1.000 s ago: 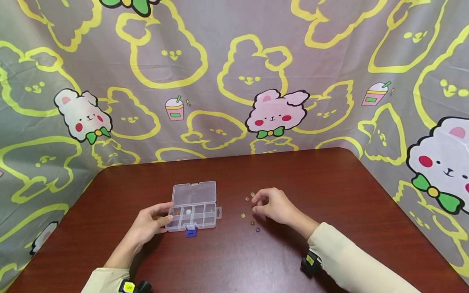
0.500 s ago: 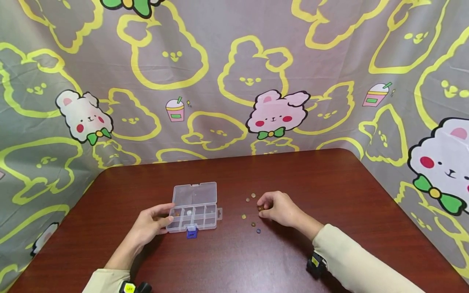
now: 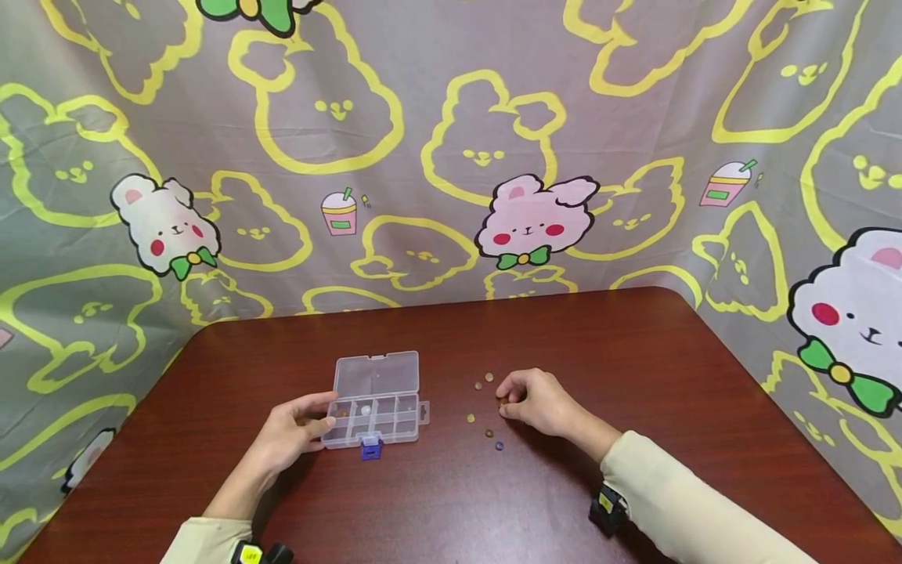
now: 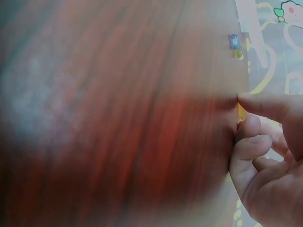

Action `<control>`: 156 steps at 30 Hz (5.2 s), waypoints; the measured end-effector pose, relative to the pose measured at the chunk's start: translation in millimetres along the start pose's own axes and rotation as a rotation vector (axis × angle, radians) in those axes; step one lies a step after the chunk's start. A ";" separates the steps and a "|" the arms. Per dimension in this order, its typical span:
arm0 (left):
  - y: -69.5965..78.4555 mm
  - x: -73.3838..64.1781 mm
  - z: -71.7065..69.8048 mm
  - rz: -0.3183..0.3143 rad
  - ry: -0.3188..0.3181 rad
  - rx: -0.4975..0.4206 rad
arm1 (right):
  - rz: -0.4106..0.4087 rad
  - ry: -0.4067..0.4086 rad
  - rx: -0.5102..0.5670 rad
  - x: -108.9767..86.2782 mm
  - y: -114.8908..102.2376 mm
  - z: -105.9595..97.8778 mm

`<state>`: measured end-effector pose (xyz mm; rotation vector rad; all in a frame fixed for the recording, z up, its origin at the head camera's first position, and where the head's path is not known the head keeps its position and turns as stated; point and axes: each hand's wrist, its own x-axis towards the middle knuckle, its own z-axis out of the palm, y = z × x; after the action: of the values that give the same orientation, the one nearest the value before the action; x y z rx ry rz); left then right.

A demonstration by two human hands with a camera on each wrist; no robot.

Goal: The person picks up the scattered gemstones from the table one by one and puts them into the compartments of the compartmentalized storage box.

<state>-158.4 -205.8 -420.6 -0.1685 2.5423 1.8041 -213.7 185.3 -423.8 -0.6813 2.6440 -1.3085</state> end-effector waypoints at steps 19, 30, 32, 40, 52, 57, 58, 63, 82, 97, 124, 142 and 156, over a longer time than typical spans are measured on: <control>1.4 1.0 1.0 0.015 0.022 0.004 | 0.018 0.006 -0.020 0.4 0.7 -3.9; 0.8 1.9 2.8 0.017 0.023 0.004 | 0.022 0.022 -0.016 -2.7 2.3 -4.2; 0.4 1.2 2.4 0.011 0.028 0.013 | 0.023 0.022 -0.011 -3.3 2.6 -3.4; -1.0 -2.5 1.2 0.009 0.022 -0.005 | 0.042 0.020 0.007 -5.9 3.0 -0.4; -4.1 -5.0 1.3 0.031 0.028 -0.018 | 0.071 0.017 0.091 -2.8 2.4 6.7; -5.5 -3.9 2.6 0.048 0.022 -0.028 | 0.078 -0.009 0.149 -3.7 0.7 8.7; -6.4 -3.7 2.7 0.053 0.019 -0.028 | 0.078 -0.013 0.157 -3.9 0.2 9.4; -9.0 -4.7 2.9 0.056 0.001 -0.019 | 0.078 -0.026 0.181 -3.6 -2.7 13.4; -8.4 -4.6 2.1 0.068 0.021 0.001 | 0.005 -0.049 0.247 9.0 -26.2 37.8; -7.9 -4.2 2.6 0.064 0.019 -0.009 | -0.023 -0.055 0.199 21.7 -41.4 49.7; -4.4 -1.2 1.7 0.050 0.033 0.000 | -0.066 -0.067 0.215 47.1 -70.8 68.9; -2.1 3.2 2.1 0.061 0.037 0.009 | -0.094 -0.095 0.187 64.7 -88.3 76.3; -2.1 3.4 1.1 0.048 0.029 0.004 | -0.070 -0.089 0.200 75.3 -97.0 88.7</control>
<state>-161.6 -205.7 -423.2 -0.1350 2.5916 1.8254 -221.7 36.6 -396.3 -0.7879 2.3987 -1.4984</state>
